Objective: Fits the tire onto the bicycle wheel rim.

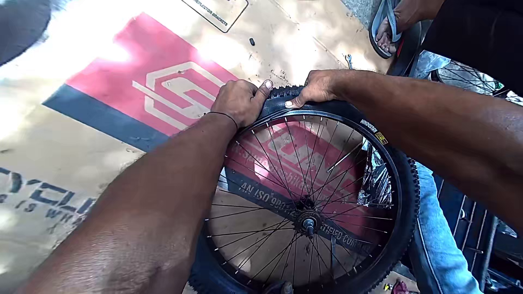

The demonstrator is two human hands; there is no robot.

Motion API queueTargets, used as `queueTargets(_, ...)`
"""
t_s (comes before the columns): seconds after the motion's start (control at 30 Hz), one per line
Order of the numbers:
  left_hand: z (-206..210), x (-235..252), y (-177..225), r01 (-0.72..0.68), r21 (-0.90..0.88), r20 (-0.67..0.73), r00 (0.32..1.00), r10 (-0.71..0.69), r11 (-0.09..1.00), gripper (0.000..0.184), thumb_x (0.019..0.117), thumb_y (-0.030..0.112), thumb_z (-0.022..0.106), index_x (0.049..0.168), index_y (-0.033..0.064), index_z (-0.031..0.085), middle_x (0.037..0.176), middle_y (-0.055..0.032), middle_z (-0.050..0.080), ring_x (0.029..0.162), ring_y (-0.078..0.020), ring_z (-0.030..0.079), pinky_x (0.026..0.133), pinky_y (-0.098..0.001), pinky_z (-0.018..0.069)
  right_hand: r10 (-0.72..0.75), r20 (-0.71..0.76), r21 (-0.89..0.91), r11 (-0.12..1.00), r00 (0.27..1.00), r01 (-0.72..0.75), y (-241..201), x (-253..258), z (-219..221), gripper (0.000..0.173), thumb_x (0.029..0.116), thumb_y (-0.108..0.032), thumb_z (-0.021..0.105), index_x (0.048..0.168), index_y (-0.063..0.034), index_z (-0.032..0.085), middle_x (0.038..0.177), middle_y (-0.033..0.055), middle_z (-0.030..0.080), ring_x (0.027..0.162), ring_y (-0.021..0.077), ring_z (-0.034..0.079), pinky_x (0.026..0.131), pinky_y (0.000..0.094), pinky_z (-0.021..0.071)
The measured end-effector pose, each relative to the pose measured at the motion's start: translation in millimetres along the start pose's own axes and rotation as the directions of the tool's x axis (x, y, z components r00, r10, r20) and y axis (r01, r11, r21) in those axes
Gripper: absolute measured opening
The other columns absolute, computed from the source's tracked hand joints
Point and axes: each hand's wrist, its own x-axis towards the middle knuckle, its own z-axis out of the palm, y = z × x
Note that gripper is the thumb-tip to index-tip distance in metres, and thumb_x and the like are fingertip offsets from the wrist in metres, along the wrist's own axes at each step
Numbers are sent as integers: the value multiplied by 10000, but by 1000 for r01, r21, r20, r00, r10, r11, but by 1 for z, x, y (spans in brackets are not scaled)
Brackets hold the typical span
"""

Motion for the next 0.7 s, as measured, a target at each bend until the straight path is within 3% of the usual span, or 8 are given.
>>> queueTargets(0.13,0,0,-4,4,-13,25,1000,-3,1000,742,1072,608,182,710,60,529,706,-180,585,754,-391,642,654,-628,453,30,-20,-72,997,999,-32,-11,-4,1,726,837,-757,662,1013,-55,718,1002,115,679,973,241,646,827,529,497)
queueTargets(0.27,1,-2,2,2,28,-27,1000,-1,1000,737,1082,570,192,728,30,547,733,-221,609,790,-433,658,677,-660,455,-8,-77,-141,990,997,-3,-14,-16,0,684,866,-712,666,923,-31,694,980,142,656,970,272,636,792,542,484)
queueTargets(0.37,-2,-4,6,14,52,-39,999,-12,999,751,1078,569,162,747,23,556,760,-234,624,827,-453,667,698,-671,463,-95,-19,-123,988,995,92,-4,-11,0,715,906,-731,599,1009,-32,714,1024,143,673,999,273,646,832,548,489)
queueTargets(0.47,-2,-3,4,5,44,-39,999,-3,999,741,1079,556,147,735,26,534,750,-234,613,822,-454,662,693,-665,456,-177,53,-6,984,983,177,9,1,0,688,892,-745,605,1051,-85,719,963,73,689,900,181,660,800,460,522)
queueTargets(0.57,2,-3,1,-32,27,-60,998,33,999,697,1081,525,172,697,42,496,713,-213,588,784,-432,648,667,-648,440,-294,107,141,950,950,278,26,6,1,509,906,-590,702,1010,-92,714,836,31,694,739,102,672,691,330,569)
queueTargets(0.63,1,-4,-1,-32,40,-77,996,35,999,687,1081,520,173,692,47,486,707,-212,584,780,-431,647,661,-648,439,-280,90,134,954,956,267,23,6,0,500,905,-586,708,957,-89,711,796,28,685,704,102,662,659,333,559)
queueTargets(0.7,-1,-5,5,-11,67,-93,996,17,998,697,1076,523,167,699,40,498,727,-232,605,805,-454,660,667,-662,450,-213,72,106,973,974,205,20,1,-3,508,902,-597,709,977,-94,713,831,32,688,741,114,667,696,354,562)
